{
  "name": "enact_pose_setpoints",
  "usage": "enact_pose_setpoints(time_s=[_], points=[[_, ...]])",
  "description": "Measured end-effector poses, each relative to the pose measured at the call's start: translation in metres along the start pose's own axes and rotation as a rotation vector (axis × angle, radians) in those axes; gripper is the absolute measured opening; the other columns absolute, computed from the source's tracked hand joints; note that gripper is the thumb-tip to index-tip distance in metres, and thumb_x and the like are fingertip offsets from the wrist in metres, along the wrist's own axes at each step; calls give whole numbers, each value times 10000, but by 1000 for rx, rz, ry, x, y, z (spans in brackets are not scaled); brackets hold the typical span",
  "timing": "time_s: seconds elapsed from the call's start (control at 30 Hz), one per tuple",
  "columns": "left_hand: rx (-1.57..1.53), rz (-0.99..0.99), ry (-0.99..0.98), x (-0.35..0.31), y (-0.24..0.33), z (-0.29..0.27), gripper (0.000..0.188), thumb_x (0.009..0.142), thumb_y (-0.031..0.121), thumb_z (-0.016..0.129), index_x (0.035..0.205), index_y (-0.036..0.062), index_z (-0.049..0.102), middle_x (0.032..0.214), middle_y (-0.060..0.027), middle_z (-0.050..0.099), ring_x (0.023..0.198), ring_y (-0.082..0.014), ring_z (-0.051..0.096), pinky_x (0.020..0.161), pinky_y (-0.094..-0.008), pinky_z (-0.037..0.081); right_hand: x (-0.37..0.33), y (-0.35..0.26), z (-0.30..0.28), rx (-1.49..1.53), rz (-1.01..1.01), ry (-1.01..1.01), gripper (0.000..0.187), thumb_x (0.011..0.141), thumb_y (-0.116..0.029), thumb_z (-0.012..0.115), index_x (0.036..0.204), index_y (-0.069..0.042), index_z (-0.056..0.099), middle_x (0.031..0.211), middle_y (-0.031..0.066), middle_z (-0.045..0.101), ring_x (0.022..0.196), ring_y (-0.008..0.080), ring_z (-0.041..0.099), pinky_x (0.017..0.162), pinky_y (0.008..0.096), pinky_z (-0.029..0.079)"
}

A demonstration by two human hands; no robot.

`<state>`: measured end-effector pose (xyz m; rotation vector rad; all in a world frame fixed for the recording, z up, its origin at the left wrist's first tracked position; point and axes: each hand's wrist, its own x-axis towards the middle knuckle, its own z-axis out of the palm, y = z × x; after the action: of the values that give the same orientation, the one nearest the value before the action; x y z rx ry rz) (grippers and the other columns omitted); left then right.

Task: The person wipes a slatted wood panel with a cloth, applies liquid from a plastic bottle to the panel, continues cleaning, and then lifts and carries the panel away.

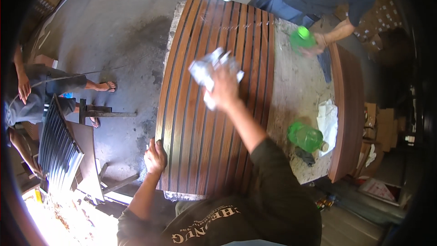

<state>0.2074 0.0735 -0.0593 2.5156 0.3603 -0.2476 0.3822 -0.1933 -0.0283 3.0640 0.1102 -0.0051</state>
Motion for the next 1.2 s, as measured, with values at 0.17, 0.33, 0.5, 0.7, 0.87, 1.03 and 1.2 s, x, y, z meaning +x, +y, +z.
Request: enact_pose_setpoints(time_s=[0.17,0.33,0.5,0.7,0.87,1.03,1.2], points=[[10,-39,-31,-5,15,-5,478,945,339,378,1129,-69,546,758,-322,597,734,-486,600,664,-524,476,44,38,-3,137,-126,63,640,816,-563,564,1377,-326,369,1521,88,182,1385,400,129,1089,644,52],[23,-16,-72,-3,10,18,346,924,315,420,1136,66,532,750,-293,602,725,-484,595,653,-538,481,168,71,9,433,286,6,642,887,-478,383,1465,-267,201,1449,175,302,1312,420,319,1054,564,268],[43,100,57,-3,13,4,233,919,227,417,990,41,537,683,-262,595,625,-453,594,560,-503,487,114,2,19,165,-189,241,612,832,-383,539,1377,-154,380,1459,148,319,1300,404,333,1068,610,192],[-25,64,-27,2,11,-1,301,915,240,434,1045,-19,514,716,-270,594,625,-441,603,566,-497,484,86,-2,16,120,-232,-18,736,823,-620,491,1442,-282,280,1542,91,94,1391,398,113,1110,585,30],[46,144,-11,-11,-24,21,320,893,237,485,1079,-19,529,739,-248,622,625,-419,621,552,-469,496,248,39,22,79,43,140,698,853,-529,441,1467,-319,182,1551,102,-25,1400,415,43,1077,638,80],[-53,52,-88,-9,6,6,340,875,230,513,1112,-14,523,905,-277,625,611,-433,610,561,-480,488,298,50,4,229,25,121,615,828,-459,482,1412,-339,329,1529,13,197,1397,387,128,1060,652,161],[94,269,49,-5,11,6,160,894,172,478,1006,66,522,879,-236,599,554,-417,588,468,-497,472,248,2,30,106,-388,421,500,784,-427,558,1246,-238,551,1415,41,410,1307,326,341,1087,552,191]])
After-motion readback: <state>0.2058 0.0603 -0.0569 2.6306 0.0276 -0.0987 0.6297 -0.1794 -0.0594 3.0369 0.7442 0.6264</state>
